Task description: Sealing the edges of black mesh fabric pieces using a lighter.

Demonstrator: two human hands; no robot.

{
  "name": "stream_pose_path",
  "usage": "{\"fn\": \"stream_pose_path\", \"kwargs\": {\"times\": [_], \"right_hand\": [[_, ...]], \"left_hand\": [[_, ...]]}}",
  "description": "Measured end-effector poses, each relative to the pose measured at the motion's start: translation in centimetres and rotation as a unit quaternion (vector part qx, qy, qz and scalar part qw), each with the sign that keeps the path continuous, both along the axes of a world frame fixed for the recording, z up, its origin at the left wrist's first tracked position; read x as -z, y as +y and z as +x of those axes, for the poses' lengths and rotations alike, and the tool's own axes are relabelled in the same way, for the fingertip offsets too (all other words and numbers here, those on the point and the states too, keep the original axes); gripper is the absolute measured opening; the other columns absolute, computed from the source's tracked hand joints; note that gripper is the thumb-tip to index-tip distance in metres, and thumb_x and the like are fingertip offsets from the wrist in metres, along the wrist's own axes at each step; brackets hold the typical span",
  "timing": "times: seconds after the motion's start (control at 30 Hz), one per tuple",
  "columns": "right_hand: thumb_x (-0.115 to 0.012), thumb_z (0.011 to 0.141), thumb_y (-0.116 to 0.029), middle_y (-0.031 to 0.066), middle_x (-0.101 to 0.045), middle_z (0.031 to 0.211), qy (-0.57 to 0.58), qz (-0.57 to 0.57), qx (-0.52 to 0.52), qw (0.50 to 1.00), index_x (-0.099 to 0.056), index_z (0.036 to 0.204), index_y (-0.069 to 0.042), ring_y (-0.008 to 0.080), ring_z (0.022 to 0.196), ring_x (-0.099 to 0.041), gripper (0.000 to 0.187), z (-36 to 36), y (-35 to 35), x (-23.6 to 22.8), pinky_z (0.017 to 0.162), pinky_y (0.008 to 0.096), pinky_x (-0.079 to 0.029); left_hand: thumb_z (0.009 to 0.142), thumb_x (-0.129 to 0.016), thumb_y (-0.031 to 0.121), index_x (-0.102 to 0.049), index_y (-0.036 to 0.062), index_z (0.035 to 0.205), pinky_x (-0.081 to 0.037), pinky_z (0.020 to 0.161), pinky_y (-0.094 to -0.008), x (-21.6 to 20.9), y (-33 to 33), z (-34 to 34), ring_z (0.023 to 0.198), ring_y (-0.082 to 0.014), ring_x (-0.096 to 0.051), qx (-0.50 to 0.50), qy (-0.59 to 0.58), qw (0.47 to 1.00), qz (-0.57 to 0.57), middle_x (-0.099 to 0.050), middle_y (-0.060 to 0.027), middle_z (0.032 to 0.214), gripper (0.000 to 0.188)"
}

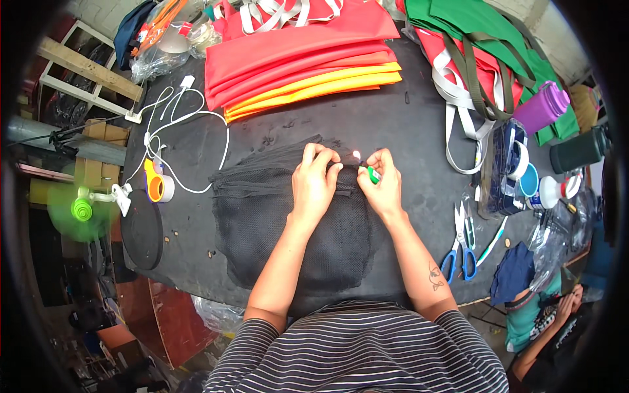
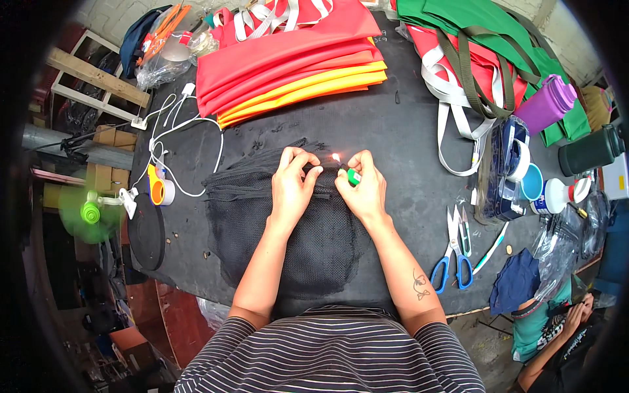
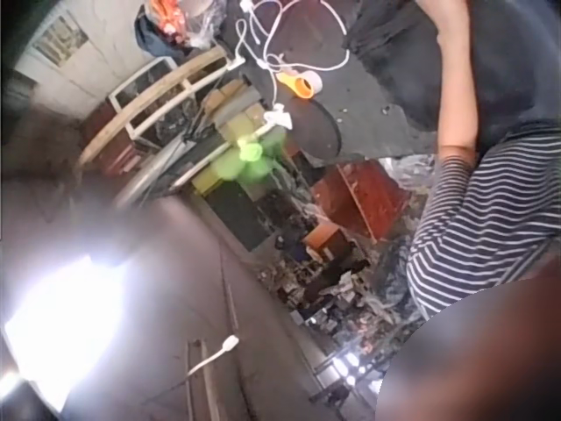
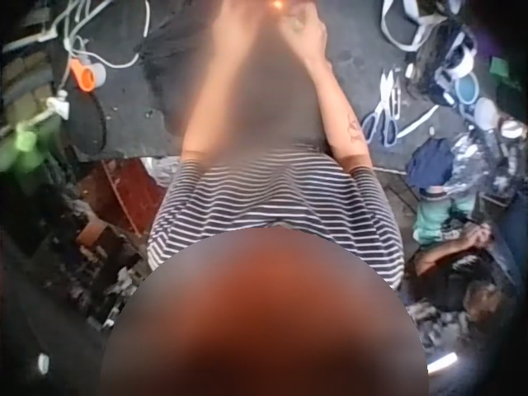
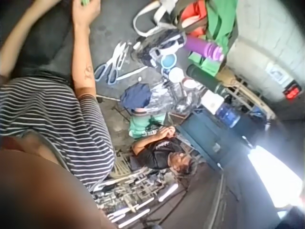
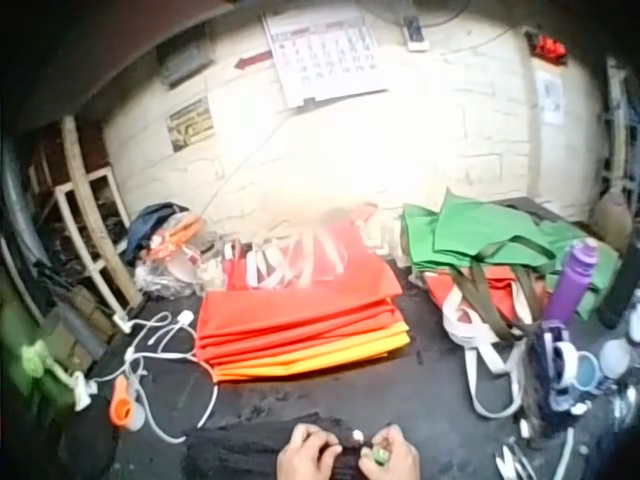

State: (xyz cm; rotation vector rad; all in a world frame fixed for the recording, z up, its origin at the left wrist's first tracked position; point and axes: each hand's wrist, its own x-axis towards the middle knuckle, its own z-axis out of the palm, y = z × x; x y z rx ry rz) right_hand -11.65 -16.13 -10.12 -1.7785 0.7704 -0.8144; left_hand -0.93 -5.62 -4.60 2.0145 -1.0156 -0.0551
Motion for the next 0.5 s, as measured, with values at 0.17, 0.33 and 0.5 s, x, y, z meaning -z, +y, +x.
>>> {"fn": "stream_pose_path", "kwargs": {"times": [0.17,0.33,0.5], "right_hand": [[-0.069,0.077,-0.016,0.0095,-0.058,0.072,0.019,-0.002,-0.006,1.000,-0.047,0.094,-0.006,0.0223,0.063,-0.059,0.030,-0.1,0.3,-0.2,0.062,0.0359,-0.049],[-0.071,0.080,-0.018,0.0090,-0.061,0.075,0.036,0.034,-0.014,0.999,-0.052,0.097,-0.005,0.0207,0.067,-0.062,0.030,-0.1,0.4,-0.9,0.064,0.0347,-0.050],[-0.073,0.084,-0.016,0.0061,-0.065,0.079,-0.029,0.029,-0.012,0.999,-0.065,0.095,-0.001,0.0150,0.067,-0.060,0.021,0.4,0.9,-1.4,0.064,0.0316,-0.049]], "left_hand": [[0.077,-0.072,0.003,-0.060,0.0043,0.086,-0.050,0.064,-0.0386,-0.1,0.0,0.0,0.071,-0.0283,-0.064,0.001,-0.007,1.000,-0.006,-0.057,-0.0082,0.091,0.015],[0.077,-0.071,0.003,-0.060,0.0045,0.086,-0.050,0.064,-0.0382,-0.1,0.1,0.1,0.071,-0.0287,-0.064,0.000,-0.008,1.000,-0.010,-0.058,-0.0082,0.090,0.014],[0.076,-0.072,0.003,-0.060,0.0032,0.085,-0.049,0.070,-0.0390,0.1,0.3,0.0,0.077,-0.0299,-0.062,0.016,-0.031,0.999,-0.011,-0.060,-0.0092,0.086,0.015]]}}
